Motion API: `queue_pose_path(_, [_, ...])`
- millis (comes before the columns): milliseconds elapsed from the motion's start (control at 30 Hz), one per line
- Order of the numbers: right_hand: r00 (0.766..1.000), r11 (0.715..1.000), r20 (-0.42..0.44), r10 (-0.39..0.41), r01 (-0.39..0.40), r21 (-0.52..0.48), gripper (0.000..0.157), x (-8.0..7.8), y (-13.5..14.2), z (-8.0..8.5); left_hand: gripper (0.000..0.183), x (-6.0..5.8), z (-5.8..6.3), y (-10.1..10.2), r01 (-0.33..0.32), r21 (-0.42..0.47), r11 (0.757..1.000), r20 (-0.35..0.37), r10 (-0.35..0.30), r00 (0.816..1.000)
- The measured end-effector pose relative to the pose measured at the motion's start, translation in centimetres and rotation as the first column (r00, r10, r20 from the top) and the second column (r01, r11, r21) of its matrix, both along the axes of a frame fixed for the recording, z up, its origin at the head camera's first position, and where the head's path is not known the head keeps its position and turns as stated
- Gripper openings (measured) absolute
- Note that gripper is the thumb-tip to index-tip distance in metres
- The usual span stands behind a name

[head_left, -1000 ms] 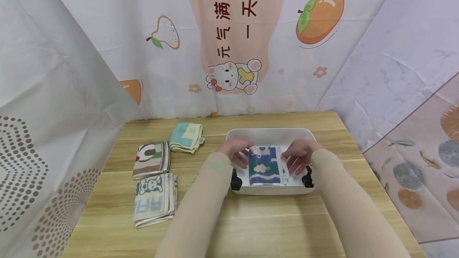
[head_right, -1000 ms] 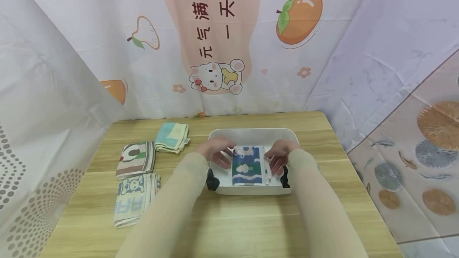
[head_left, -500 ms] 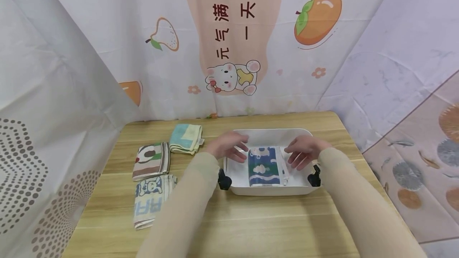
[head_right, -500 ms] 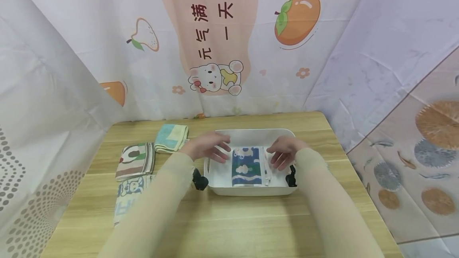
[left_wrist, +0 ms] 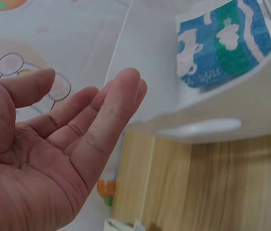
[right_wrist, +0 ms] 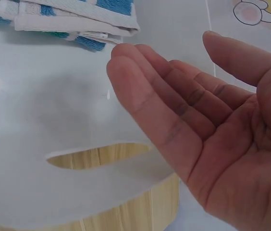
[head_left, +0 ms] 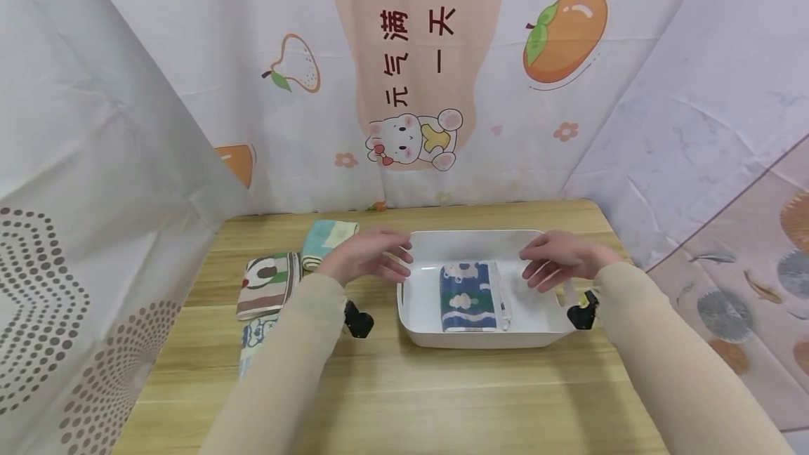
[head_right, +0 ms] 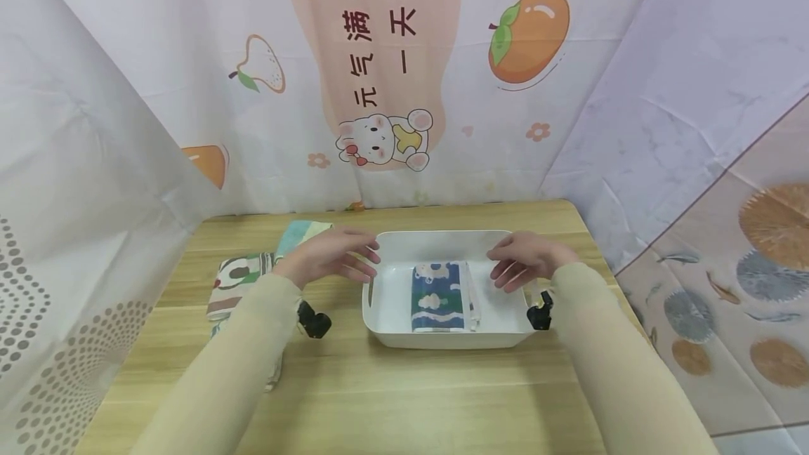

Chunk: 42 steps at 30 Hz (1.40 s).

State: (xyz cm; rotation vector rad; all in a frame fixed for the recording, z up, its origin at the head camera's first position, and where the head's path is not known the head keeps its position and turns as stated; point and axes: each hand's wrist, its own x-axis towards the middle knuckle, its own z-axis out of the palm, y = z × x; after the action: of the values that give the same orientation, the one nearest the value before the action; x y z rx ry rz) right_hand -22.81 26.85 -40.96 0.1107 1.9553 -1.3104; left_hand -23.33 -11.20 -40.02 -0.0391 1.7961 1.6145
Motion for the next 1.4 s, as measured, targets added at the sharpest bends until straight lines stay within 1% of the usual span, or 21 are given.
queue_pose_path(167, [1.0,0.999,0.002,-0.024,0.024,-0.03,0.046,0.0,1.1,0.1,0.049,0.5,0.3,-1.8,-0.013,0.034,0.999,-0.011,0.014,1.0])
queue_pose_path(333, [0.999,0.998,-0.008,-0.04,0.04,-0.046,0.053,0.0,2.0,0.4,0.05,0.9,0.4,-3.6,-0.037,0.055,0.998,-0.01,0.038,0.999])
queue_pose_path(367, [0.999,0.998,-0.011,-0.047,0.046,-0.049,0.054,0.0,2.2,0.5,0.049,1.0,0.4,-4.0,-0.048,0.054,0.997,-0.006,0.048,0.999])
queue_pose_path(500, [0.998,0.995,-0.018,-0.064,0.062,-0.072,0.054,0.1,3.0,0.5,0.046,1.4,0.4,-5.5,-0.054,0.039,0.998,-0.013,0.055,0.998])
queue_pose_path(600, [0.997,0.992,-0.019,-0.075,0.072,-0.099,0.054,0.1,3.6,0.4,0.049,1.8,0.4,-6.7,-0.047,0.024,0.999,-0.026,0.047,0.999])
queue_pose_path(733, [0.996,0.989,-0.024,-0.09,0.086,-0.121,0.054,0.3,4.4,0.5,0.049,2.2,0.3,-8.4,-0.061,0.017,0.998,-0.032,0.061,0.998])
queue_pose_path(933, [0.993,0.986,-0.026,-0.111,0.107,-0.132,0.055,0.4,5.7,0.6,0.05,3.0,0.4,-10.5,-0.086,0.013,0.996,-0.016,0.087,0.996])
queue_pose_path(1033, [0.992,0.984,-0.034,-0.12,0.115,-0.136,0.054,0.6,6.4,0.6,0.052,3.4,0.3,-11.5,-0.092,0.007,0.996,-0.009,0.092,0.996])
queue_pose_path(1167, [0.99,0.982,-0.037,-0.133,0.127,-0.137,0.051,0.7,7.1,0.5,0.047,3.8,-0.2,-12.8,-0.112,0.009,0.994,0.003,0.112,0.994])
queue_pose_path(1300, [0.99,0.982,-0.027,-0.139,0.135,-0.13,0.043,0.9,7.5,0.2,0.044,4.2,-0.7,-14.0,-0.121,0.012,0.993,0.003,0.121,0.993])
queue_pose_path(1400, [0.992,0.985,-0.027,-0.124,0.12,-0.123,0.036,1.1,7.8,-0.2,0.045,4.5,-1.0,-14.8,-0.128,0.008,0.992,0.002,0.128,0.992])
